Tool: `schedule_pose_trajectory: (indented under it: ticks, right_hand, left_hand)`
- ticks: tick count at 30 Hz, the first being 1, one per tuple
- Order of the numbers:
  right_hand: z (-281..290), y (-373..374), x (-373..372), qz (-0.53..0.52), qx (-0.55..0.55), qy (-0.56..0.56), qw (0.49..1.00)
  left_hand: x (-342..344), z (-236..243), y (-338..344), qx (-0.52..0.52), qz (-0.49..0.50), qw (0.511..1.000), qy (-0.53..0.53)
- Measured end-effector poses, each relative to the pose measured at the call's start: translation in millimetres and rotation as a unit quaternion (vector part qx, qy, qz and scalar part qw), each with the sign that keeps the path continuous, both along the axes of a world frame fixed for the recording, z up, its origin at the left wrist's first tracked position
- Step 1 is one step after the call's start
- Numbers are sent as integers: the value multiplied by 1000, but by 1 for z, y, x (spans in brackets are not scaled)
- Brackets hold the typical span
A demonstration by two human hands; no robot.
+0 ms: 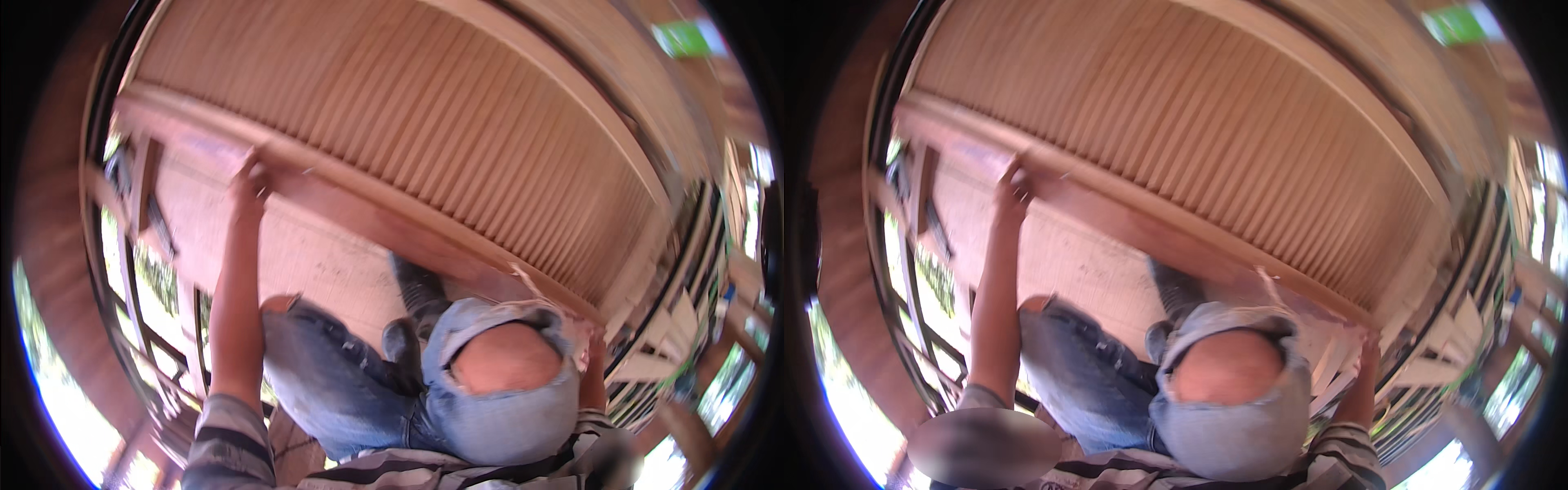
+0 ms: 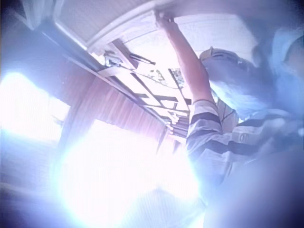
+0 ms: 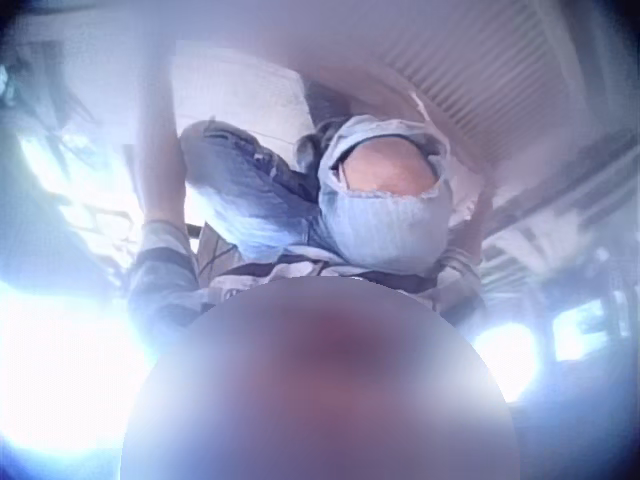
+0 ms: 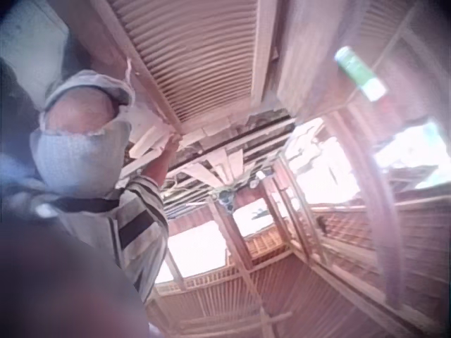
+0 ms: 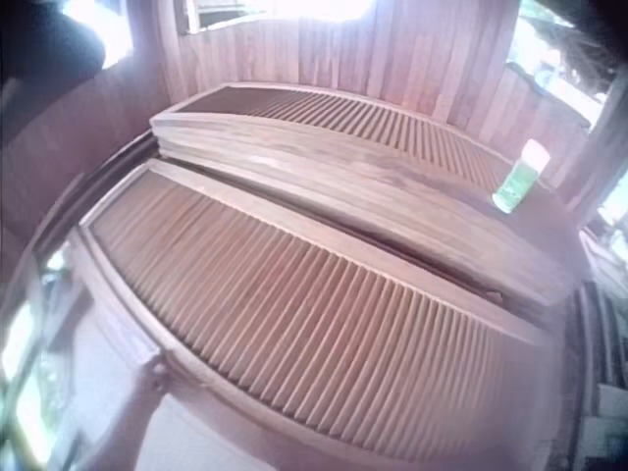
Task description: The person installs wooden slats onto a curved ceiling structure. They position a slat, apply adhesive from a bottle, press the slat into place, and then use a nail gun to fasten it. The person repeats this process for multiple slats.
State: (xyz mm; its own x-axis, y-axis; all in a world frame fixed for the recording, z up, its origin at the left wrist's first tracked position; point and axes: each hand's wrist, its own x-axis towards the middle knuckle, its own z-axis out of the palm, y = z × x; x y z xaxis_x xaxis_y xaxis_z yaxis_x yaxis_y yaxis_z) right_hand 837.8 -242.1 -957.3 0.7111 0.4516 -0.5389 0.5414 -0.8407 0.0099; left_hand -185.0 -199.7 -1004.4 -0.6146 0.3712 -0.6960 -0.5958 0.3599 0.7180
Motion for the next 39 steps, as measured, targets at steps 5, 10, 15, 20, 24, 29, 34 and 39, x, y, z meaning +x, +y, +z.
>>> schedule_pose_trajectory:
  ticks: [5, 10, 15, 20, 24, 29, 34, 39]
  right_hand:
    - [13, 48, -37, 201, 50, -239, 949]
    - [-26, 152, -148, 484, 382, -292, 731]
    - [28, 183, -493, 639, 286, 207, 683]
    - [66, 215, -720, 803, 250, 243, 484]
    - [77, 244, -829, 838, 204, 253, 439]
    - [50, 246, -956, 852, 122, 270, 432]
    - [7, 273, -1035, 874, 108, 222, 419]
    - [-19, 272, -1054, 870, 39, 195, 451]
  left_hand:
    - [28, -4, 32, -19, 88, 994, 55]
    - [52, 41, 54, -53, 134, 987, 75]
    - [56, 43, 26, 55, 171, 981, 77]
    - [51, -3, 49, 94, 202, 972, 71]
    - [59, 12, 66, 128, 222, 963, 80]
    - [59, 1, 43, -61, 182, 975, 110]
    - [61, 51, 42, -100, 150, 982, 52]
    - [65, 58, 33, -97, 165, 980, 55]
